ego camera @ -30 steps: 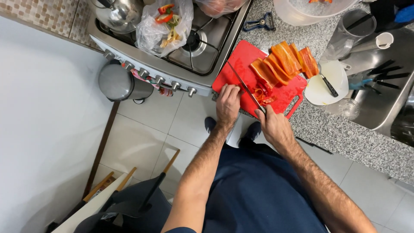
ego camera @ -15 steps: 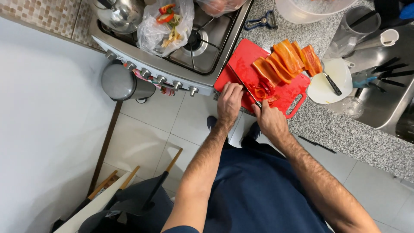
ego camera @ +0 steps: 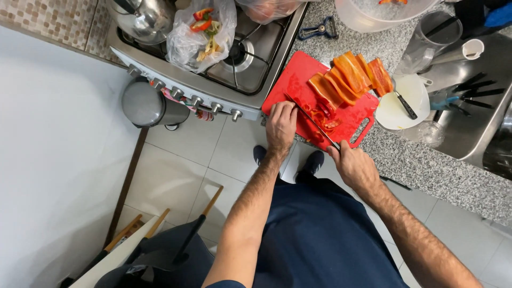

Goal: The person is slicing red bell peppers into thin strips on a red cutting board.

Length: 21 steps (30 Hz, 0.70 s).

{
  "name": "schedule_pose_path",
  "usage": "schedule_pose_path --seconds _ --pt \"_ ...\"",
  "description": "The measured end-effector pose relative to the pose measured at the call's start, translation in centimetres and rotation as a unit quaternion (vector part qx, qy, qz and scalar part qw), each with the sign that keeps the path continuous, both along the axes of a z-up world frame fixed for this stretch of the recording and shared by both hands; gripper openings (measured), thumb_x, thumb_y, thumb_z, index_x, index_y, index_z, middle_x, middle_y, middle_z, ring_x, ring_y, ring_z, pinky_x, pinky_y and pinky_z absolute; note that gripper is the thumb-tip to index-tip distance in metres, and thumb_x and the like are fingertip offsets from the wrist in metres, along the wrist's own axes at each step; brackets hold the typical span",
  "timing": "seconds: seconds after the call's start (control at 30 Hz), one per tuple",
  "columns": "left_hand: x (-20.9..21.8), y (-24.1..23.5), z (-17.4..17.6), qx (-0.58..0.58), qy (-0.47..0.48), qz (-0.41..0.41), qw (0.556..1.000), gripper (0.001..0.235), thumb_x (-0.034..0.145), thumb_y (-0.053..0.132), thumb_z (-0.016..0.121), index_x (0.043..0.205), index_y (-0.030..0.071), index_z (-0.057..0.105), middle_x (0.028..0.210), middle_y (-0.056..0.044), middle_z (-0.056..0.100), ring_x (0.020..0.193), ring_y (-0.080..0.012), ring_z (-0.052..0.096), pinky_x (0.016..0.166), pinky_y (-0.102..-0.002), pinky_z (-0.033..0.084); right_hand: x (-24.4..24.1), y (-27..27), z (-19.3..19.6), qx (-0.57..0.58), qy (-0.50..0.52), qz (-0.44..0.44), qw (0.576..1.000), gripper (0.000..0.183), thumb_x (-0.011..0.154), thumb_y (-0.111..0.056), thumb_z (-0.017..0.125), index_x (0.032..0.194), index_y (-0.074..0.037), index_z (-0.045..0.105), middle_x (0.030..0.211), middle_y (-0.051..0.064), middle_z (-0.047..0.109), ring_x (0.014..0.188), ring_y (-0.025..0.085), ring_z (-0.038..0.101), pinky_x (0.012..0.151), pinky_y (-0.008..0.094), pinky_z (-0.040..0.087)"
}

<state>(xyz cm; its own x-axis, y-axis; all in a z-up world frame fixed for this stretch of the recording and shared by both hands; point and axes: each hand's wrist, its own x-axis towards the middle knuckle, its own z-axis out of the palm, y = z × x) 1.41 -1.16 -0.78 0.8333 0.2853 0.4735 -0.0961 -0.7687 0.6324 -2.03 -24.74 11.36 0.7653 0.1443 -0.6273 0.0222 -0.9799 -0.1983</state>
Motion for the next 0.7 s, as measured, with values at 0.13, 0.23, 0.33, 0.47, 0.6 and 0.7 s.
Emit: schedule_pose_path --seconds 0.13,0.23,0.33,0.47,0.6,0.7 --pt "0.1 -0.1 -2.4 0.006 -0.013 0.001 1.0 0.013 0.102 0.012 0.084 0.111 0.007 0.075 0.108 -0.005 0.068 0.11 -0.0269 0.074 0.106 -0.043 0.063 -0.6 -0.9 2.1 -0.004 0.022 -0.009 1.0 0.063 0.117 -0.068 0.036 0.127 -0.012 0.063 0.106 0.037 0.078 0.111 0.06 0.078 0.1 0.067 0.06" --pt "0.1 0.0 -1.8 0.0 -0.019 0.009 1.0 0.013 0.102 0.013 0.085 0.11 0.007 0.076 0.107 -0.005 0.07 0.11 -0.0264 0.075 0.107 -0.042 0.062 -0.8 -1.5 3.7 -0.007 0.036 -0.016 0.999 0.06 0.117 -0.065 0.037 0.126 -0.012 0.064 0.105 0.038 0.079 0.113 0.061 0.077 0.1 0.066 0.06" --pt "0.1 0.0 -0.5 -0.003 -0.026 0.007 1.0 0.014 0.103 0.015 0.085 0.108 0.007 0.076 0.105 -0.005 0.069 0.109 -0.0272 0.075 0.107 -0.043 0.062 -1.0 -2.3 3.7 -0.022 0.041 -0.022 0.999 0.061 0.117 -0.066 0.036 0.125 -0.013 0.065 0.106 0.036 0.079 0.113 0.06 0.078 0.1 0.065 0.061" --pt "-0.4 -0.2 -0.1 -0.028 -0.027 0.002 0.999 0.011 0.103 0.015 0.085 0.11 0.008 0.079 0.109 -0.006 0.072 0.111 -0.0279 0.075 0.111 -0.044 0.06 -0.6 -1.8 4.7 0.005 0.042 -0.045 0.998 0.061 0.116 -0.066 0.039 0.124 -0.013 0.068 0.104 0.038 0.079 0.113 0.061 0.076 0.099 0.066 0.06" --pt "-0.4 -0.4 -0.2 -0.061 -0.018 0.01 0.998 0.006 0.102 0.008 0.083 0.106 0.005 0.08 0.107 -0.006 0.073 0.109 -0.0277 0.076 0.114 -0.045 0.059 0.0 -0.2 6.4 0.025 0.044 -0.056 0.997 0.059 0.116 -0.066 0.04 0.125 -0.014 0.067 0.102 0.038 0.079 0.114 0.059 0.076 0.099 0.065 0.06" --pt "-0.5 -0.4 2.4 -0.083 -0.014 0.019 0.996 0.007 0.102 0.007 0.083 0.1 0.003 0.078 0.103 -0.007 0.072 0.104 -0.0291 0.076 0.112 -0.046 0.06 0.4 0.9 6.0 0.042 0.044 -0.059 0.996 0.057 0.115 -0.065 0.042 0.123 -0.014 0.068 0.102 0.038 0.078 0.112 0.061 0.076 0.097 0.066 0.06"
